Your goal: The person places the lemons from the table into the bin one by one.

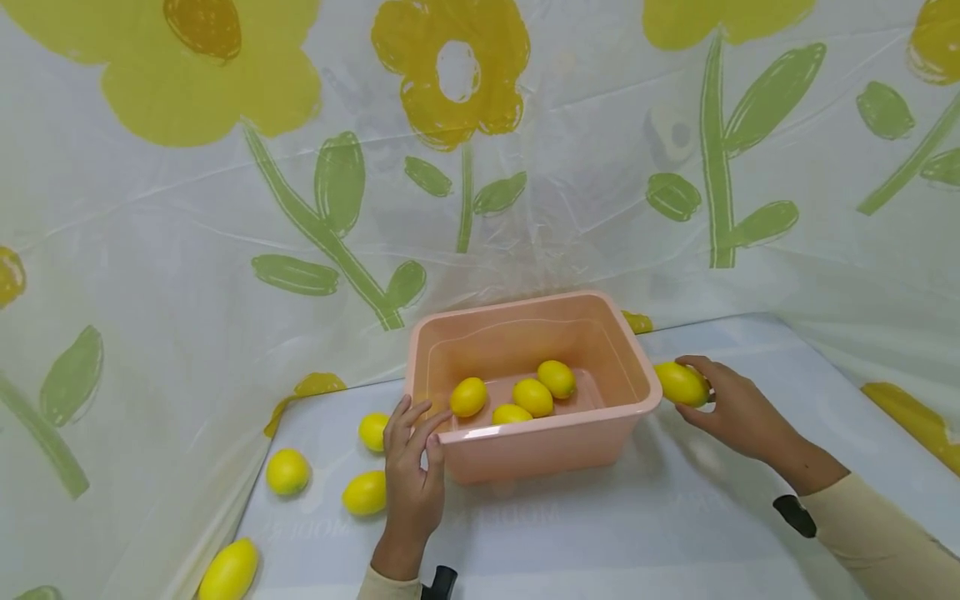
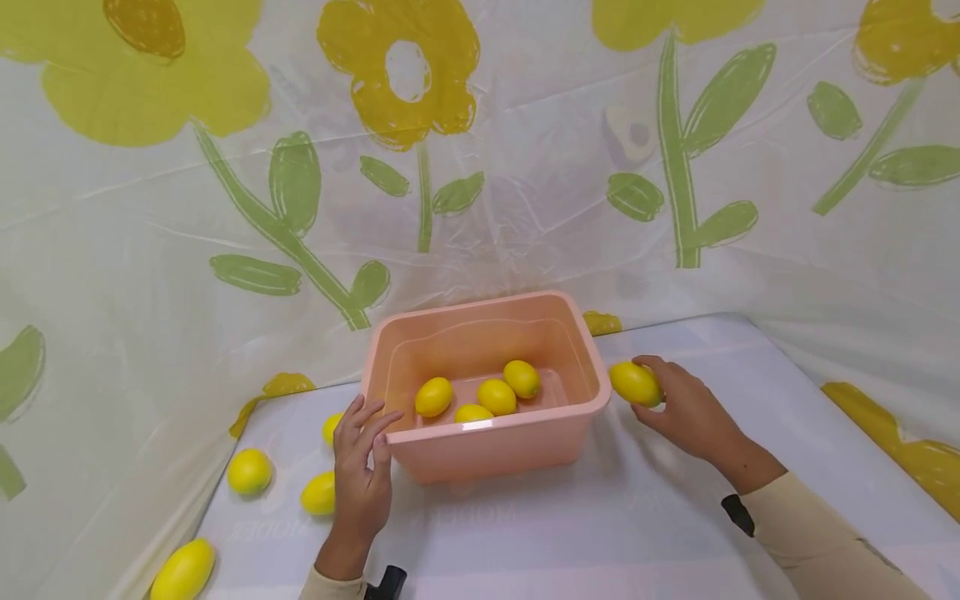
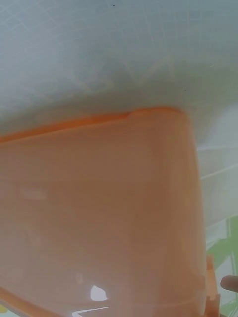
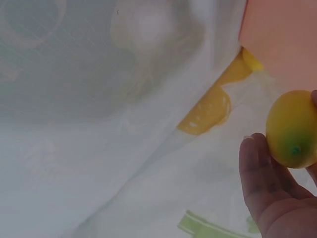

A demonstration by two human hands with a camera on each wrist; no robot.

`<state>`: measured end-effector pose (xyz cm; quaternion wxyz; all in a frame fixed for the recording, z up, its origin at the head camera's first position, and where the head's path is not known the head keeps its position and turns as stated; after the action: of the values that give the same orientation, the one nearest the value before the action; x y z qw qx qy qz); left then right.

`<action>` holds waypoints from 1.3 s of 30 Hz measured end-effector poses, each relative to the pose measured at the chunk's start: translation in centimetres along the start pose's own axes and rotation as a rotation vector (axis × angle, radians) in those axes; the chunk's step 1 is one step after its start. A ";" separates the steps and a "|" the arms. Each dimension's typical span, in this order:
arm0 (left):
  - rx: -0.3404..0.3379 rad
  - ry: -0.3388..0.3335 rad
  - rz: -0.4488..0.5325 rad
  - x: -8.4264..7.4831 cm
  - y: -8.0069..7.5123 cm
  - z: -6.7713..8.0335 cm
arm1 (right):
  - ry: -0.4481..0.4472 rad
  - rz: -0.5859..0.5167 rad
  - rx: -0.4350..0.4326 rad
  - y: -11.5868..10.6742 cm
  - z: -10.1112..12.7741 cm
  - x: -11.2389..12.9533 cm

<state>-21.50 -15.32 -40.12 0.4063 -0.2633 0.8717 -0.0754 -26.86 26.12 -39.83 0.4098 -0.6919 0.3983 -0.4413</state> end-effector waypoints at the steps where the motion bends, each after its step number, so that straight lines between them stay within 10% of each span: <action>1: 0.000 0.005 -0.001 0.0 0.0 0.0 | 0.003 0.000 -0.007 -0.2 0.2 0.1; 39: 0.006 -0.023 -0.004 -0.1 -0.1 -0.2 | -0.117 0.164 -0.186 -8.0 0.5 6.5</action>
<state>-21.50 -15.40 -39.90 0.4171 -0.2646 0.8662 -0.0759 -23.01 23.10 -30.75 0.4011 -0.7165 0.4683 -0.3262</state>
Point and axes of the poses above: each hand's wrist, its own z-axis away from the middle knuckle, its own y-axis out of the palm, x = y × z, the point moved 6 cm from there along -z, towards the middle knuckle, and after that the axes turned 12 degrees about z, right-handed, at the moved point
